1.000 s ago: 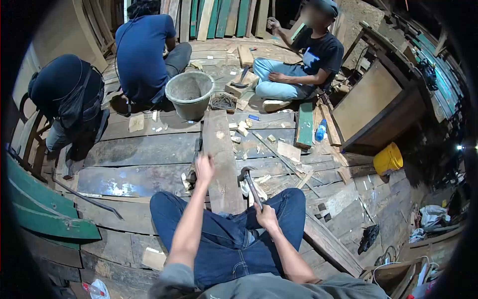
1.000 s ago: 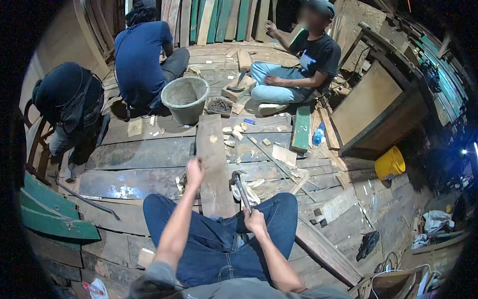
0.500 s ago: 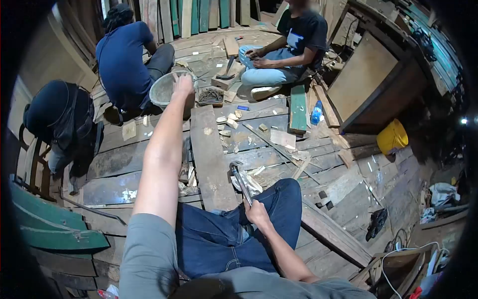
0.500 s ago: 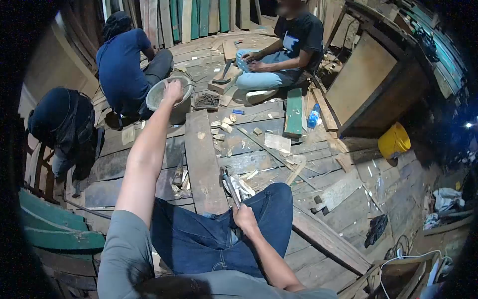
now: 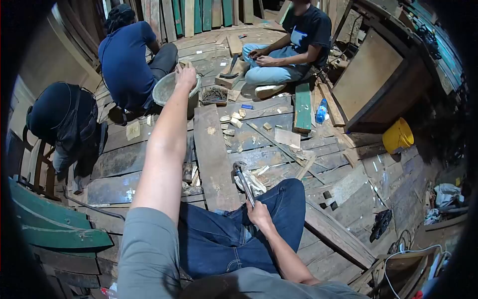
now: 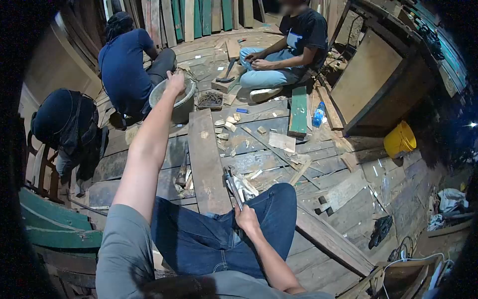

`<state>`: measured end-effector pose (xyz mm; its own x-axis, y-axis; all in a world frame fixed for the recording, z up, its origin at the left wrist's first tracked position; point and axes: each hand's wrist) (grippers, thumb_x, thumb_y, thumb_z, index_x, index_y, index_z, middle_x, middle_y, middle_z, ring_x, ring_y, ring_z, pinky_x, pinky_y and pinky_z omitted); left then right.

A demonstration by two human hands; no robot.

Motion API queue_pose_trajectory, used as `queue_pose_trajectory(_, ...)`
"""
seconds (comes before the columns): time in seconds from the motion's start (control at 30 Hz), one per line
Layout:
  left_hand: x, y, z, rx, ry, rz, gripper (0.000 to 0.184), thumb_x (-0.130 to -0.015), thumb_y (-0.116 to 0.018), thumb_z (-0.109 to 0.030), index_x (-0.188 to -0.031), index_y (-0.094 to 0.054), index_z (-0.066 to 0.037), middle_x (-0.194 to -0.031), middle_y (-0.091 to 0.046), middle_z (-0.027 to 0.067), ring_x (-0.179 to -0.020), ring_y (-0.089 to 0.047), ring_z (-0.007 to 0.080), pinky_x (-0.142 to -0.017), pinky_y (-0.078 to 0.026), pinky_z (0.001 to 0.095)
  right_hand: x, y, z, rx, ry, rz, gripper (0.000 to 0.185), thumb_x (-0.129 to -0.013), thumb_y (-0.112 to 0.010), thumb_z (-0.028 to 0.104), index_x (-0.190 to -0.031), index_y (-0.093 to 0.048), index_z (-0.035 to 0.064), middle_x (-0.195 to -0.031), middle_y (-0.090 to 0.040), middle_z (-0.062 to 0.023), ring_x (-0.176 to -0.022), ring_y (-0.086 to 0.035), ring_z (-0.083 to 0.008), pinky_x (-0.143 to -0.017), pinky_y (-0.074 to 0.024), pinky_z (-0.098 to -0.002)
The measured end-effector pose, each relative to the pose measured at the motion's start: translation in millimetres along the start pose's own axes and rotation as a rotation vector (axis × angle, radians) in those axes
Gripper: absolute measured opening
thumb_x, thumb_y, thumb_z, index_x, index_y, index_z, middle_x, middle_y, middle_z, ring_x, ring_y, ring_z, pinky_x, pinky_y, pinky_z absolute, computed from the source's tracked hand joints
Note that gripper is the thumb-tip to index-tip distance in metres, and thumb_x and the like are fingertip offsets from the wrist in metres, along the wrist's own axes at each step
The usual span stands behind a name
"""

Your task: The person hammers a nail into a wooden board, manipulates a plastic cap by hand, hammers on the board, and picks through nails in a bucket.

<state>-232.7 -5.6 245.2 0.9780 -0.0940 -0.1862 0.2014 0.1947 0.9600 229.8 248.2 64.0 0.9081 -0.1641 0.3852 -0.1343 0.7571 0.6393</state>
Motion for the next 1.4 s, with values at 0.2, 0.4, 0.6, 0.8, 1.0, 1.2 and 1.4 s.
queue_pose_trajectory(0.2, 1.4, -6.1, 6.3, 0.033, 0.012, 0.041, 0.044, -0.087, -0.05, -0.011, -0.13, -0.054, 0.0, -0.15, -0.039, 0.0138, -0.139, -0.025, 0.0491, -0.11, -0.034, 0.0547, 1.8, -0.6, 0.8, 0.008, 0.022, -0.03, 0.052, -0.096, -0.053, 0.038, -0.088, -0.063, -0.0129, -0.084, -0.061, -0.037, -0.088, -0.062, -0.0497, -0.076, -0.0509, -0.0535)
queue_pose_trajectory(0.4, 10.4, -2.7, 8.0, 0.111, 0.076, -0.034, 0.047, -0.089, -0.049, -0.011, -0.135, -0.047, 0.0, -0.151, -0.036, 0.0137, -0.14, -0.024, 0.0484, -0.108, -0.037, 0.0554, -0.4, -4.4, -3.0, 0.011, -0.001, -0.016, 0.053, -0.096, -0.052, 0.039, -0.087, -0.063, -0.0124, -0.084, -0.06, -0.0375, -0.09, -0.061, -0.0494, -0.077, -0.0508, -0.0535)
queue_pose_trajectory(0.6, 21.2, 2.6, 3.2, 0.124, 0.069, -0.059, 0.043, -0.087, -0.053, -0.01, -0.129, -0.051, 0.001, -0.148, -0.04, 0.0139, -0.138, -0.027, 0.0466, -0.105, -0.039, 0.0551, -1.2, -9.1, -7.4, -0.008, -0.004, -0.033, 0.053, -0.095, -0.052, 0.039, -0.086, -0.063, -0.0122, -0.085, -0.06, -0.0378, -0.091, -0.061, -0.0498, -0.078, -0.0505, -0.0538)
queue_pose_trajectory(0.8, 38.5, -3.8, 13.7, 0.102, 0.074, -0.086, 0.043, -0.086, -0.055, -0.009, -0.128, -0.054, 0.001, -0.148, -0.04, 0.0153, -0.137, -0.03, 0.0447, -0.104, -0.04, 0.0547, 0.7, -11.1, -6.4, -0.008, 0.012, -0.047, 0.052, -0.095, -0.053, 0.038, -0.087, -0.063, -0.0123, -0.085, -0.06, -0.0379, -0.091, -0.061, -0.0498, -0.079, -0.0505, -0.0541)
queue_pose_trajectory(1.0, 17.9, 13.9, -62.0, 0.07, -0.184, -0.334, 0.025, -0.086, -0.054, -0.009, -0.107, -0.064, -0.001, -0.115, -0.065, 0.0196, -0.108, -0.062, 0.0368, -0.095, -0.048, 0.0511, 3.0, -11.4, -1.1, -0.014, 0.016, -0.023, 0.051, -0.094, -0.054, 0.037, -0.089, -0.063, -0.0122, -0.086, -0.061, -0.0381, -0.092, -0.061, -0.0501, -0.081, -0.0502, -0.0539)
queue_pose_trajectory(1.2, 29.6, 168.9, -219.2, 0.27, -0.572, -0.603, 0.019, -0.085, -0.053, -0.005, -0.102, -0.057, 0.001, -0.105, -0.067, 0.0221, -0.101, -0.065, 0.036, -0.087, -0.052, 0.0442, 1.8, -13.2, -3.7, 0.014, 0.002, -0.028, 0.052, -0.094, -0.053, 0.039, -0.092, -0.063, -0.0121, -0.089, -0.061, -0.0377, -0.093, -0.061, -0.0495, -0.081, -0.0501, -0.0532)
queue_pose_trajectory(1.4, 52.5, 207.7, -220.1, 0.452, -0.721, -0.61, 0.025, -0.082, -0.056, -0.005, -0.107, -0.053, -0.001, -0.115, -0.06, 0.0175, -0.112, -0.056, 0.038, -0.087, -0.052, 0.0439, -0.6, -12.7, -4.2, 0.013, -0.008, -0.015, 0.054, -0.095, -0.049, 0.04, -0.092, -0.065, -0.0116, -0.088, -0.062, -0.037, -0.093, -0.062, -0.0486, -0.082, -0.0507, -0.0527)
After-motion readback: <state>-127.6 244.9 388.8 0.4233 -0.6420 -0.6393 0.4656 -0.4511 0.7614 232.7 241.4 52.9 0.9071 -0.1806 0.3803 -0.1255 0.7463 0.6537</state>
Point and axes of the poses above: each hand's wrist, its own x-axis away from the middle knuckle, its own y-axis out of the back of the hand, z = x × y
